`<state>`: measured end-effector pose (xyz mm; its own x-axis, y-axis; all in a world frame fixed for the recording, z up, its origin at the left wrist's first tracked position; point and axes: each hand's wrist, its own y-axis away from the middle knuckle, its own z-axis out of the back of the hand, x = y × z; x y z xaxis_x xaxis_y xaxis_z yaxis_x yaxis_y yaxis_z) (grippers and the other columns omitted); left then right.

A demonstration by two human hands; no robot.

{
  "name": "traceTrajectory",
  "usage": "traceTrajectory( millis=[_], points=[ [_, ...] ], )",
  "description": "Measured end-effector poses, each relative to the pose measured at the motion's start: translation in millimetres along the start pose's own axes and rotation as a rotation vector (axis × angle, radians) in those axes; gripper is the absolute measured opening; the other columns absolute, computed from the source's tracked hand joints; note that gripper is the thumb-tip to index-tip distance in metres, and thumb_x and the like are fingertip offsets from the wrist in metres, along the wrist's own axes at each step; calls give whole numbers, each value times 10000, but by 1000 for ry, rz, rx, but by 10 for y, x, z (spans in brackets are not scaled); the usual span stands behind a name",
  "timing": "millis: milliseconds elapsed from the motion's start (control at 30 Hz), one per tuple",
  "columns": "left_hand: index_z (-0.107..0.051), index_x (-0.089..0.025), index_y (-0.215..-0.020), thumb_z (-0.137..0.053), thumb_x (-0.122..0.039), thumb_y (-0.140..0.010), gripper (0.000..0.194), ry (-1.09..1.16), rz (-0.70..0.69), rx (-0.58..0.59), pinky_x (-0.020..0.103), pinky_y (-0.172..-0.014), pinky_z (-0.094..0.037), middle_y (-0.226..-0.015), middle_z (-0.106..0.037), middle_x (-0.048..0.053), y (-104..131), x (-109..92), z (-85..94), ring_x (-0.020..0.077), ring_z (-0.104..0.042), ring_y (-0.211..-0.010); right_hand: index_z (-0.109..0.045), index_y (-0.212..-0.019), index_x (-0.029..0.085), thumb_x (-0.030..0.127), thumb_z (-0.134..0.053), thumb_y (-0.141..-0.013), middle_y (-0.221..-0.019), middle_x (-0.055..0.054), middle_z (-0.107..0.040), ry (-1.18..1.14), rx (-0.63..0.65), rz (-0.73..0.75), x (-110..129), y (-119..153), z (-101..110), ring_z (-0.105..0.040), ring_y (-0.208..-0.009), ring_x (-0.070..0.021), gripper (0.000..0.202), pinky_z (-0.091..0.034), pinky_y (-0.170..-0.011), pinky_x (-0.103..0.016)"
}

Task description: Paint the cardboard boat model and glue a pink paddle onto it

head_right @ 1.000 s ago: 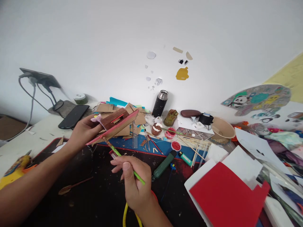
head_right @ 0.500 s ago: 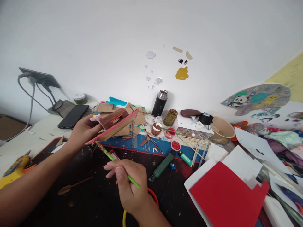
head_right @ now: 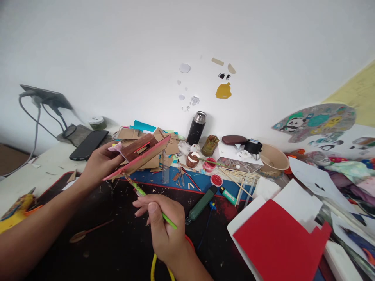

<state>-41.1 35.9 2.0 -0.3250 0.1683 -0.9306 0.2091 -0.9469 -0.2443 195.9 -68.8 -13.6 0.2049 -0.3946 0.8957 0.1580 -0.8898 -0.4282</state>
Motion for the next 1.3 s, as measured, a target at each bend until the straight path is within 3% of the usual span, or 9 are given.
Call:
traceTrajectory(
  millis=[533,1300],
  points=[
    [-697,-225,-828,-820,-475,-733,295,20,-6,5,314,-733,-543,-807,-766,16,11,-40,6,218,-666,-768,-816,-1130,203,379,-548,-1145,-974,-131,-876,-45,-121,-22,-6,-40,36,-831,-728,-223,321,-558,-508,-261],
    [-695,-225,-835,-851,-570,-716,397,38,-8,10,315,-709,-520,-787,-752,14,8,25,2,216,-648,-748,-799,-1082,191,451,-575,-1127,-949,-133,-872,-47,-296,-48,-4,-125,123,-820,-690,-228,346,-562,-467,-265]
  ],
)
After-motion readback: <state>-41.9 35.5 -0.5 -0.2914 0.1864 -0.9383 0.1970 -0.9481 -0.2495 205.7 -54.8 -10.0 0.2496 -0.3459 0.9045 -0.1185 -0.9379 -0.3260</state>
